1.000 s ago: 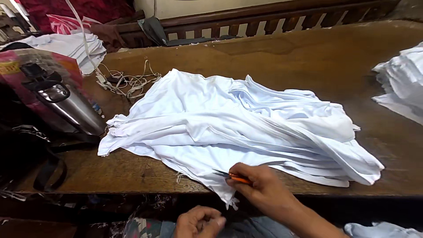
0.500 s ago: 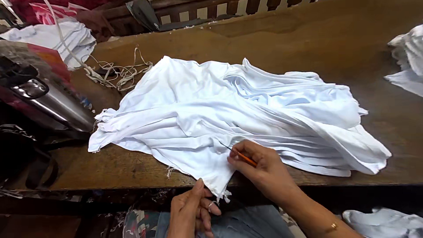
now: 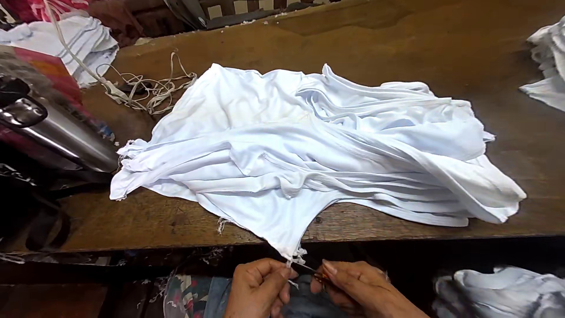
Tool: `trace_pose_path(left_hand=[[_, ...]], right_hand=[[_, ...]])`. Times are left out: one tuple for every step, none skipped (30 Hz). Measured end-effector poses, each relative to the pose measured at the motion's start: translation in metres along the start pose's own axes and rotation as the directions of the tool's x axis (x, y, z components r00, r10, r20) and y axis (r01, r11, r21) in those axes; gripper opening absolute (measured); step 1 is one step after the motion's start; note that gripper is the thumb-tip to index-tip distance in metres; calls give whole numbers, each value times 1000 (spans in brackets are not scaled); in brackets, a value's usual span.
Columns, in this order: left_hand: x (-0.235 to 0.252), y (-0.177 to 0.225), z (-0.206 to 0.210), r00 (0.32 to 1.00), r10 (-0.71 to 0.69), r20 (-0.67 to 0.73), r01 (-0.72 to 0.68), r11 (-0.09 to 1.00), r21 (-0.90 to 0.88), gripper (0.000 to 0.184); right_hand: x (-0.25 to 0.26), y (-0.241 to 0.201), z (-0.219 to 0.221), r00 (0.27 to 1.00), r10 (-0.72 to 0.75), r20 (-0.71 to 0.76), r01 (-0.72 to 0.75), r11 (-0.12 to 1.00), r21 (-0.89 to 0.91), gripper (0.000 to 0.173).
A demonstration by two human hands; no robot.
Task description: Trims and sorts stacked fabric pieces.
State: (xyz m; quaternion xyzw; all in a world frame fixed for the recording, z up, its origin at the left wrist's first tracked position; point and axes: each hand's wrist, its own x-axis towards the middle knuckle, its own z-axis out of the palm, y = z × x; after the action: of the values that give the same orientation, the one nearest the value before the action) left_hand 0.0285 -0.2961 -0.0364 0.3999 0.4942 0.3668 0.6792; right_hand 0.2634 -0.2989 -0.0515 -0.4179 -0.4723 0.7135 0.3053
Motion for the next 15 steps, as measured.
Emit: trace_pose_path(left_hand=[[0,-2,-1,1000,-2,-9,1,1000,-28,18],[1,-4,-1,1000,-2,-18,1,998,-58,21],[2,-4,-2,1000,-7,-17,5,996,-87,27],[4,-2,-3,1000,-14,-3,13,994,-110,33],[6,0,-3,1000,-17,8,18,993,-120,38],[9,4,-1,1000,-14,9,14,993,-114,40],[12,7,2,1000,-12,-4,12,996,-89,40],[15,10,5,1000,-14,-23,13,998,-56,38],[18,12,8,999,-17,-41,16,1000,-25,34],[20,12,10,999,-19,-48,19,1000,-5,29],[19,11,10,999,-22,-37,22,1000,10,25],[18,10,9,1000,-24,-19,24,999,24,22],[15,7,7,1000,-20,-1,20,999,33,20],[11,5,5,1000,-13,16,12,999,37,17],[7,2,2,1000,-3,30,2,1000,30,17]], right_hand=[[-1,2,3,1000,3,-25,-3,1000,30,45],[-3,3,4,999,1,-51,2,998,63,45],[-4,3,4,998,-3,-69,10,995,97,46],[-6,1,3,997,-7,-82,18,992,127,46],[-7,1,2,995,-10,-95,24,989,147,47],[-8,-1,0,994,-8,-108,24,989,149,47],[-9,-2,0,993,-6,-121,22,991,134,46],[-9,-3,-1,991,-7,-130,22,993,113,45],[-10,-3,-1,991,-14,-135,27,995,95,43],[-10,-2,-1,990,-24,-138,35,996,82,42],[-10,-1,0,990,-31,-136,41,996,74,41],[-10,1,0,992,-34,-126,43,997,71,41],[-9,2,1,993,-31,-114,39,996,74,41],[-9,4,1,995,-24,-101,32,996,83,42],[-8,5,1,997,-7,-83,14,996,92,42]])
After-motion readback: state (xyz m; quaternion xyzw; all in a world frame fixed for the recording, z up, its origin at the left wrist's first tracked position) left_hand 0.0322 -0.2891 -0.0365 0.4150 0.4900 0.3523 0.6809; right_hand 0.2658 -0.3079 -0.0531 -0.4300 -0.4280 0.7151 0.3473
